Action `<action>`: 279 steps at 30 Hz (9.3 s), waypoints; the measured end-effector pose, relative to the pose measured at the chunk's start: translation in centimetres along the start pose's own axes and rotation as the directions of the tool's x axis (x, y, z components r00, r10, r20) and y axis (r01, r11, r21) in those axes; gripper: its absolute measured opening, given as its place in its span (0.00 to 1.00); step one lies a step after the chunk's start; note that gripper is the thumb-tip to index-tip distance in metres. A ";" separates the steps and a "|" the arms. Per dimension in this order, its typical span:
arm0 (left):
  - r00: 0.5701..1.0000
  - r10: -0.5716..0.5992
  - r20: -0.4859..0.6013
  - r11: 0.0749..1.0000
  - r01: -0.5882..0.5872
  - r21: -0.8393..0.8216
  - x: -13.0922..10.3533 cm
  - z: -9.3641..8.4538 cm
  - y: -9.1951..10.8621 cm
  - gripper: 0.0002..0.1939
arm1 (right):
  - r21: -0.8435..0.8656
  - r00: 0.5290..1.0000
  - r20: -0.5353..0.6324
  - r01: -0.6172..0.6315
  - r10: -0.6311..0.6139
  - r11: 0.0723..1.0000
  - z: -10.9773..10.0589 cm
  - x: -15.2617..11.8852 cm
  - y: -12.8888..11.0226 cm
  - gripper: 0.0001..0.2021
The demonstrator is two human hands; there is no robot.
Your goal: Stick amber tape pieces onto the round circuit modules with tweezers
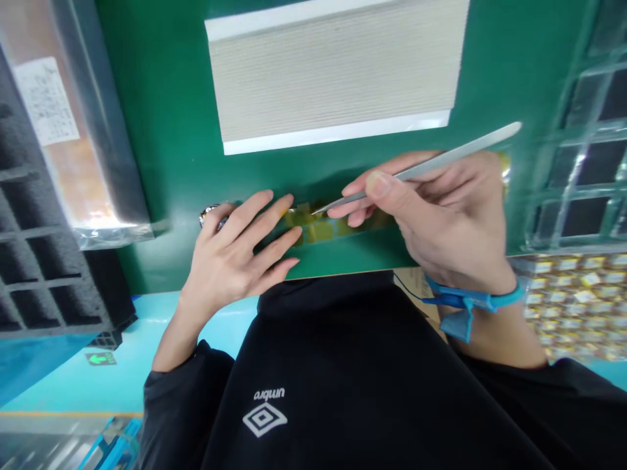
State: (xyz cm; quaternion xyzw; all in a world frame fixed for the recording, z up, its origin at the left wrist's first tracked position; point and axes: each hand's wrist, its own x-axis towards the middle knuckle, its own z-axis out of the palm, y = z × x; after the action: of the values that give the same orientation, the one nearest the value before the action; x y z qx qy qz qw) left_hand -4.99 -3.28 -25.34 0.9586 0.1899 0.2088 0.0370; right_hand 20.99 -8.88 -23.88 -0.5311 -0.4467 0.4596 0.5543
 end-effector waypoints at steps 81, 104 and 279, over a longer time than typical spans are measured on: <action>0.511 -0.855 0.090 0.078 0.298 -0.951 3.5 2.9 7.2 0.26 | 0.086 0.982 -0.174 0.083 -0.067 0.993 3.0 -1.1 -1.2 0.08; 0.535 -0.841 0.075 0.074 0.252 -0.965 3.3 2.7 7.4 0.23 | 0.160 0.976 -0.213 0.073 -0.038 0.984 3.3 -1.0 -0.8 0.10; 0.620 -0.702 -0.350 0.689 0.470 -0.551 10.0 2.0 -7.3 0.05 | -0.528 0.676 0.684 0.717 -0.274 0.455 3.3 27.4 -3.9 0.11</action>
State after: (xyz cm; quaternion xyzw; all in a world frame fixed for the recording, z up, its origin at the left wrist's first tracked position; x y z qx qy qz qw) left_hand 1.76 7.32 -24.42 0.7099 0.4542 0.4775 0.2485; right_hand 22.82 18.64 -19.71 -0.4091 -0.8645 0.1536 0.2485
